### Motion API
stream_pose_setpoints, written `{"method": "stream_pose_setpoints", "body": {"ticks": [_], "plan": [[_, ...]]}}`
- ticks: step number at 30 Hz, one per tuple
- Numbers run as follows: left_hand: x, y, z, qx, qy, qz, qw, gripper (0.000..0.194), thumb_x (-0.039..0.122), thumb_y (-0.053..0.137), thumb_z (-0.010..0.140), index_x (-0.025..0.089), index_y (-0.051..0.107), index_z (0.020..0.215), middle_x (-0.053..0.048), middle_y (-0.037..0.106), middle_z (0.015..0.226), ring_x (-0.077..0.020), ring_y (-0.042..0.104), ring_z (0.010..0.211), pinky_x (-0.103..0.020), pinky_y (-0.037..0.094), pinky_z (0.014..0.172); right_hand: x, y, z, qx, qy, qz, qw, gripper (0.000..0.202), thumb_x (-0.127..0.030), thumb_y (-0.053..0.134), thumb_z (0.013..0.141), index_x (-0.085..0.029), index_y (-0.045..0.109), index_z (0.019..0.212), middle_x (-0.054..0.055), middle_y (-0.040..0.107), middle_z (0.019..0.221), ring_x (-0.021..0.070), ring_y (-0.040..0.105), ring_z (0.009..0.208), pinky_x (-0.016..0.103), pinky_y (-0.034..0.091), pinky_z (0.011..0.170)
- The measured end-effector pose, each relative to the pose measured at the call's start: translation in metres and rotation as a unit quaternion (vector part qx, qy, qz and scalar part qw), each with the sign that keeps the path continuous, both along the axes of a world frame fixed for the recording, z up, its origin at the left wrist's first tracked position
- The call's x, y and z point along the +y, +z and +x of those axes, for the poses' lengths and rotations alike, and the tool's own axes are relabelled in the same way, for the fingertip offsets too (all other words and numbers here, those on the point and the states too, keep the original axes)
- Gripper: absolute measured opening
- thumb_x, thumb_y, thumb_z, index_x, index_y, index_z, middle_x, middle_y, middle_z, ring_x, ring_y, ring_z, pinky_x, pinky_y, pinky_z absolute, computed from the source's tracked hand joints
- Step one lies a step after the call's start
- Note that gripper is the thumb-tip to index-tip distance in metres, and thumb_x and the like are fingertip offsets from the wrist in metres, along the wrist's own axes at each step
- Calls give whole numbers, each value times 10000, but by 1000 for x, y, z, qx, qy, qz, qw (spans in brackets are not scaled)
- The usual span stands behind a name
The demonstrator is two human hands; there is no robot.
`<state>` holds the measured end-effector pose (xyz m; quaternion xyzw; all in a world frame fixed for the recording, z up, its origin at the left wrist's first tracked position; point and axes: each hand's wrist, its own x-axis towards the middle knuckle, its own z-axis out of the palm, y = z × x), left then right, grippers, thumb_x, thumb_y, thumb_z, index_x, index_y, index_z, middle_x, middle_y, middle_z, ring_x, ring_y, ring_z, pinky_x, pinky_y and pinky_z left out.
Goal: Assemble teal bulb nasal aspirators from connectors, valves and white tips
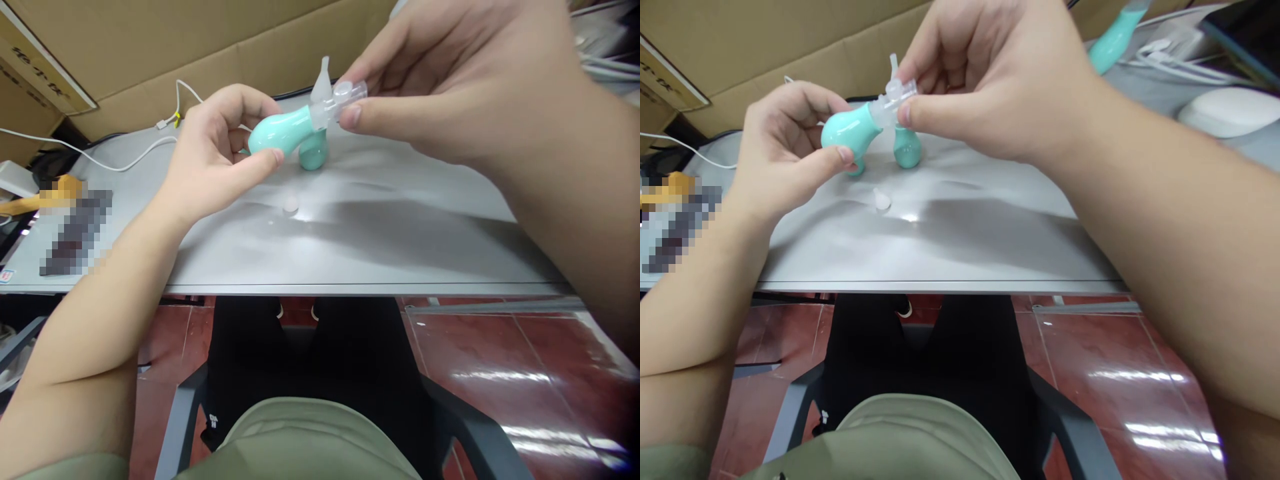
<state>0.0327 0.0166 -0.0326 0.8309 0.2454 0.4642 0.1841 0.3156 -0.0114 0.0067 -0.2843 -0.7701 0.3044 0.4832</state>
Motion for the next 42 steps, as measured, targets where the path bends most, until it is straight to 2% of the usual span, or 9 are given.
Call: {"method": "stream_pose_setpoints", "body": {"ticks": [5,10,13,18,21,27,30,33,42], "plan": [[-9,2,7,8,-7,21,1000,398,649,869,965,326,778,1178,-41,783,1027,-182,713,736,-361,597,620,7,-5,5,-8,23,14,1000,320,-338,991,801,-186,807,1016,-103,795,952,-47,702,821,49,576,750],[-23,11,14,66,68,51,994,385,656,778,990,279,806,1064,-32,786,907,-222,742,783,-400,619,704,15,-12,8,-32,53,45,997,339,-439,997,840,-215,828,1030,-60,801,962,9,735,858,107,625,778],[-23,12,15,83,102,46,990,451,729,790,950,288,798,1046,-42,812,937,-244,736,794,-431,635,723,17,-15,9,-38,59,58,996,319,-440,987,868,-217,833,1036,-34,806,994,27,741,874,119,633,790],[-21,10,14,85,97,76,989,505,778,800,951,281,789,1041,-44,822,938,-242,732,801,-439,643,746,18,-18,10,-60,70,88,992,292,-426,977,879,-215,829,1014,-6,803,981,53,724,843,181,625,763],[-24,10,14,100,102,89,986,505,779,772,979,279,789,1049,-42,832,974,-248,754,844,-439,649,783,18,-18,10,-62,63,96,992,276,-434,964,884,-224,830,1004,-22,796,963,36,693,829,164,605,757],[-26,11,14,109,97,101,984,422,694,782,1002,275,789,1054,-36,836,989,-241,770,863,-419,657,799,20,-18,9,-68,75,80,992,212,-429,908,892,-256,838,993,-54,808,962,42,721,842,150,617,776],[-26,11,16,123,118,87,982,430,702,779,992,276,787,1047,-42,838,996,-254,776,884,-429,662,821,22,-19,9,-58,82,73,992,210,-424,922,877,-263,842,985,-48,815,963,63,738,851,167,645,794],[-27,11,17,110,113,87,984,448,721,776,992,276,788,1037,-41,832,981,-252,774,868,-426,656,800,24,-20,9,-49,93,66,992,207,-410,935,868,-263,840,978,-35,819,962,76,751,857,177,669,803],[-24,8,20,99,135,78,983,513,780,799,963,272,756,1027,-48,835,999,-255,752,891,-433,655,814,18,-22,7,-36,75,42,996,215,-404,943,871,-258,852,1001,-57,831,1011,81,788,914,180,696,858]]}}
